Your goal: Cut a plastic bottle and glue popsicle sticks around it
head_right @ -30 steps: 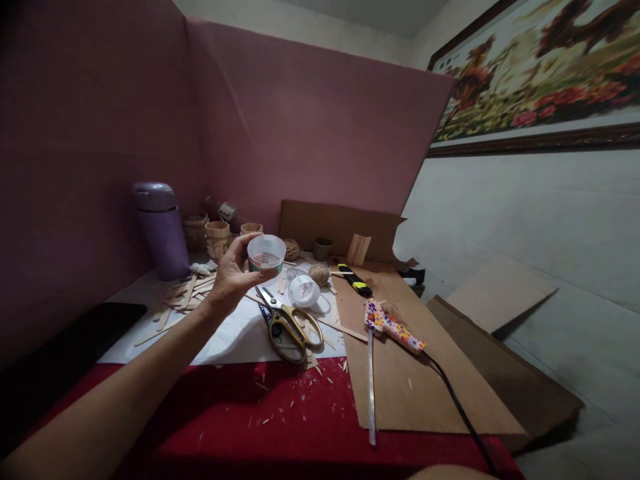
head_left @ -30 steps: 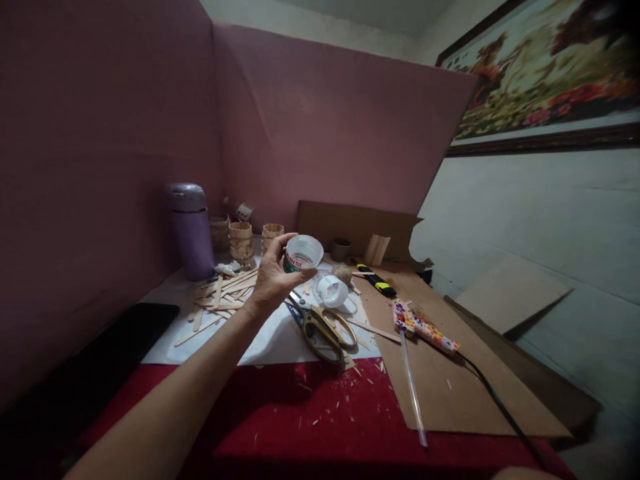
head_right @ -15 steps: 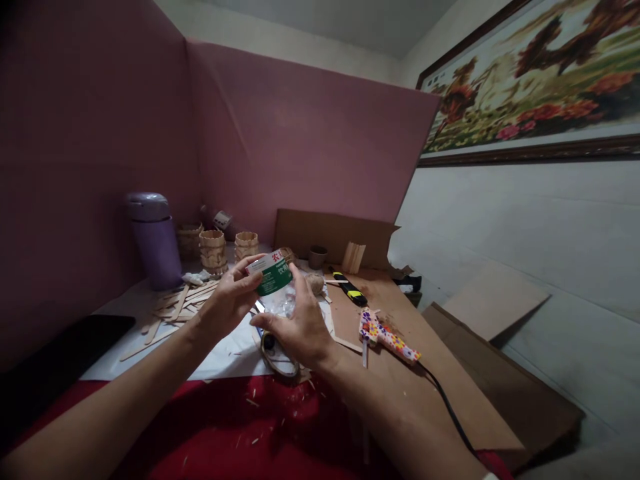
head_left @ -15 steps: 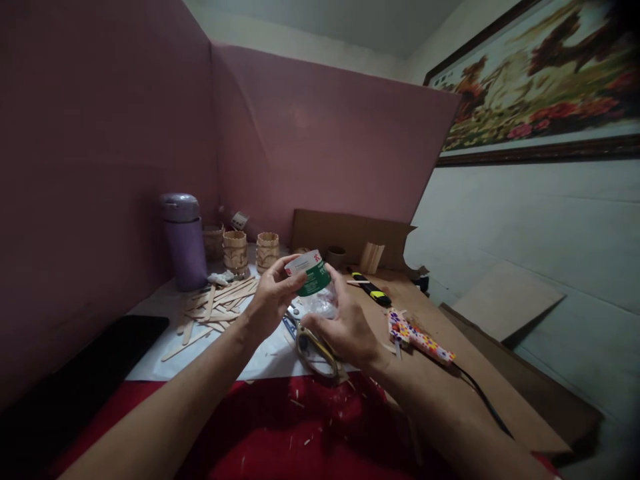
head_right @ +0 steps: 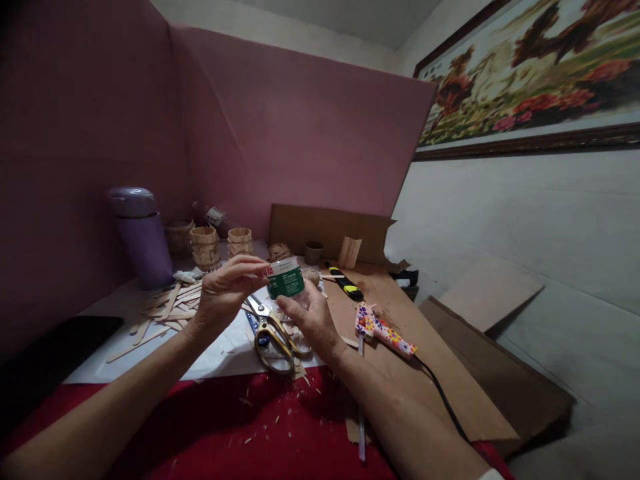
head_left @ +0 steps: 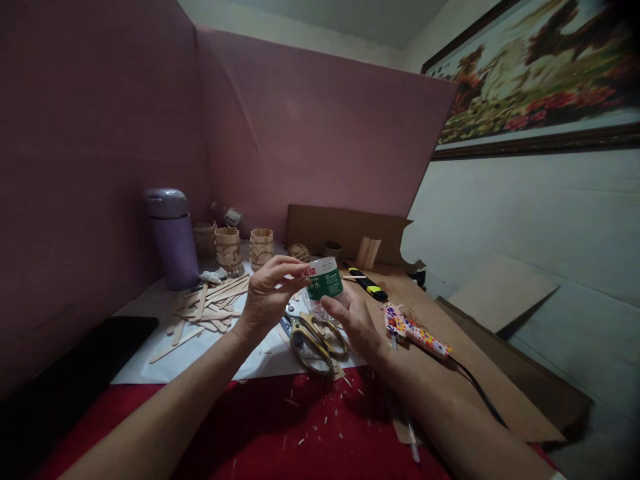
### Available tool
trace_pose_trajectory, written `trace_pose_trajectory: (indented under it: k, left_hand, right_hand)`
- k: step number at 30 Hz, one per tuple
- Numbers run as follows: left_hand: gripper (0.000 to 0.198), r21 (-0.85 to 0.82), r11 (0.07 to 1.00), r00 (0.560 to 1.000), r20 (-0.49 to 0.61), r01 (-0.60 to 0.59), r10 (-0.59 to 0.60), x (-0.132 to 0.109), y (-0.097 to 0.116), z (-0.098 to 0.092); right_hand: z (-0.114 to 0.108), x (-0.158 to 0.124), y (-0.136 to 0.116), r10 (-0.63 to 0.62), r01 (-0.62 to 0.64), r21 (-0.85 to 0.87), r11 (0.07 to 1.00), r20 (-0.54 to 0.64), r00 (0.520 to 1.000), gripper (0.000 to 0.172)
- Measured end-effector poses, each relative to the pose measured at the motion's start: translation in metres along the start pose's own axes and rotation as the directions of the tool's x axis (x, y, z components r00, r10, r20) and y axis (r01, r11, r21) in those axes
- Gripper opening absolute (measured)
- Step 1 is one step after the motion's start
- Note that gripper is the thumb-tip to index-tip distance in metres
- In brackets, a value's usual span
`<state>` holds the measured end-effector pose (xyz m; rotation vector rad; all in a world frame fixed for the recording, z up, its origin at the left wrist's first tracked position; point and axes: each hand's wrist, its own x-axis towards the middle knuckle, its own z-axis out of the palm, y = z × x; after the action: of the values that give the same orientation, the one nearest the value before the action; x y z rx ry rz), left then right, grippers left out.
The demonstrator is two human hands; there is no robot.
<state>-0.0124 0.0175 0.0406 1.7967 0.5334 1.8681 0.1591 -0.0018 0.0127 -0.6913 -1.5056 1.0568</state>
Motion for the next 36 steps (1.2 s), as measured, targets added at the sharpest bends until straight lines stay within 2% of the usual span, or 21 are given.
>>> trace_pose_trajectory:
  k: [2,6,9,11,13,15,18,20,23,31,36]
  left_hand:
    - [0.012,0.113,0.983,0.989,-0.002,-0.146,0.147,0.001,0.000,-0.002]
    - [0.013,0.284,0.884,0.926,0.053,-0.372,0.373,0.000,0.007,-0.003]
    - [0.019,0.329,0.815,0.875,0.095,-0.477,0.475,-0.003,0.014,0.000]
    - [0.023,0.335,0.787,0.851,0.112,-0.518,0.513,-0.004,0.017,0.001]
    - [0.024,0.344,0.769,0.838,0.125,-0.539,0.531,-0.006,0.020,0.002]
    - [0.023,0.362,0.747,0.825,0.141,-0.557,0.547,-0.006,0.021,0.002]
    - [0.020,0.395,0.717,0.811,0.160,-0.575,0.562,-0.007,0.022,0.002]
    - [0.019,0.404,0.710,0.810,0.169,-0.577,0.562,-0.008,0.024,0.002]
    - [0.016,0.401,0.711,0.810,0.174,-0.578,0.560,-0.008,0.026,0.003]
    - [0.012,0.372,0.724,0.812,0.200,-0.580,0.548,-0.007,0.025,0.003]
    - [0.008,0.373,0.714,0.805,0.228,-0.592,0.548,-0.005,0.024,0.001]
  right_hand:
    - [0.000,0.002,0.002,0.009,-0.012,0.102,0.995,0.029,1.000,0.047]
    - [0.004,0.001,-0.004,-0.008,0.005,0.189,0.982,0.017,1.000,0.055]
    - [0.006,0.000,-0.011,-0.058,0.061,0.177,0.982,-0.021,0.998,0.057]
    - [0.005,-0.001,-0.013,-0.106,0.112,0.099,0.989,-0.067,0.992,0.062]
    - [0.003,-0.001,-0.012,-0.185,0.176,-0.079,0.981,-0.134,0.973,0.065]
    - [0.001,-0.003,-0.011,-0.319,0.253,-0.318,0.914,-0.177,0.931,0.065]
    - [-0.003,-0.005,-0.008,-0.531,0.343,-0.619,0.706,-0.143,0.835,0.064]
    - [-0.005,-0.007,-0.006,-0.611,0.367,-0.718,0.592,-0.102,0.785,0.063]
    - [-0.006,-0.007,-0.005,-0.649,0.383,-0.754,0.533,-0.073,0.758,0.062]
    - [-0.006,-0.006,-0.003,-0.657,0.400,-0.717,0.571,-0.106,0.747,0.066]
    - [-0.006,-0.006,-0.003,-0.656,0.397,-0.731,0.555,-0.091,0.749,0.065]
